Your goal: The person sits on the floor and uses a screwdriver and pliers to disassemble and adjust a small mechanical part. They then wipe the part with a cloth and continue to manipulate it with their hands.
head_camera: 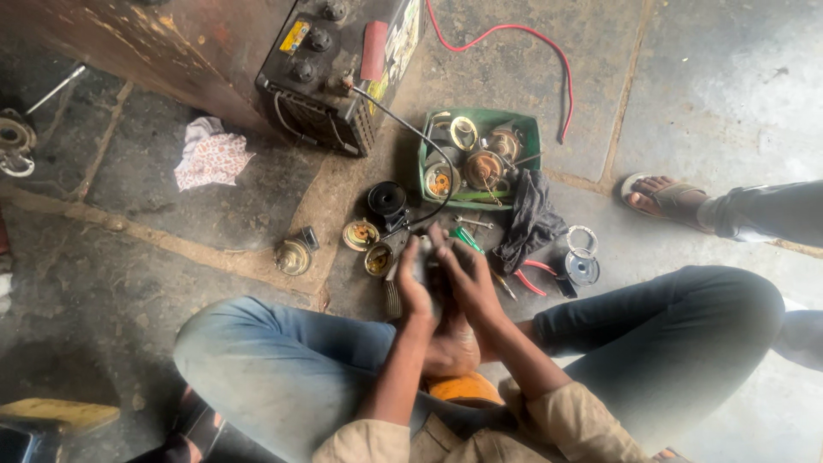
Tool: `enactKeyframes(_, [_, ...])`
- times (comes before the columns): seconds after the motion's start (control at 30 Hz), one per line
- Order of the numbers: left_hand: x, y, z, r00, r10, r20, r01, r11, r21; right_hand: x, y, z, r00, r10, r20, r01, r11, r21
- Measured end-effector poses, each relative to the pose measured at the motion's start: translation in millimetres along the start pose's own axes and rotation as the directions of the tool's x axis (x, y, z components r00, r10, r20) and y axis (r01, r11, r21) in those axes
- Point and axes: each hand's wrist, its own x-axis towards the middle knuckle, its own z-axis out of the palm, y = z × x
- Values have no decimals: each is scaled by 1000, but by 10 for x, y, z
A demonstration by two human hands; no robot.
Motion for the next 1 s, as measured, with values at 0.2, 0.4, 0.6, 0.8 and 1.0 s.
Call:
enactKeyframes(0.2, [23,-30,-95,993,48,103,-48,999,0,10,61,-48,977,-159,145,163,987,-11])
enactKeyframes(0.4, [-14,-42,-85,999,23,44,-23,1000,12,6,31,-70,995,-9,101,5,999,47])
enactKeyframes(0.6, [8,-2,-11,991,-64,-117,64,998,2,15,-65,-26,998,45,53,-47,998,36])
enactKeyframes(0.8, [26,-13,-43,997,-14,-77,16,999,37,3,-97,-11,998,39,59,-38,999,-16])
enactKeyframes(1.0, [75,-67,-135,999,14,-35,-13,999,34,40,-53,-47,991,-24,129,28,999,-30])
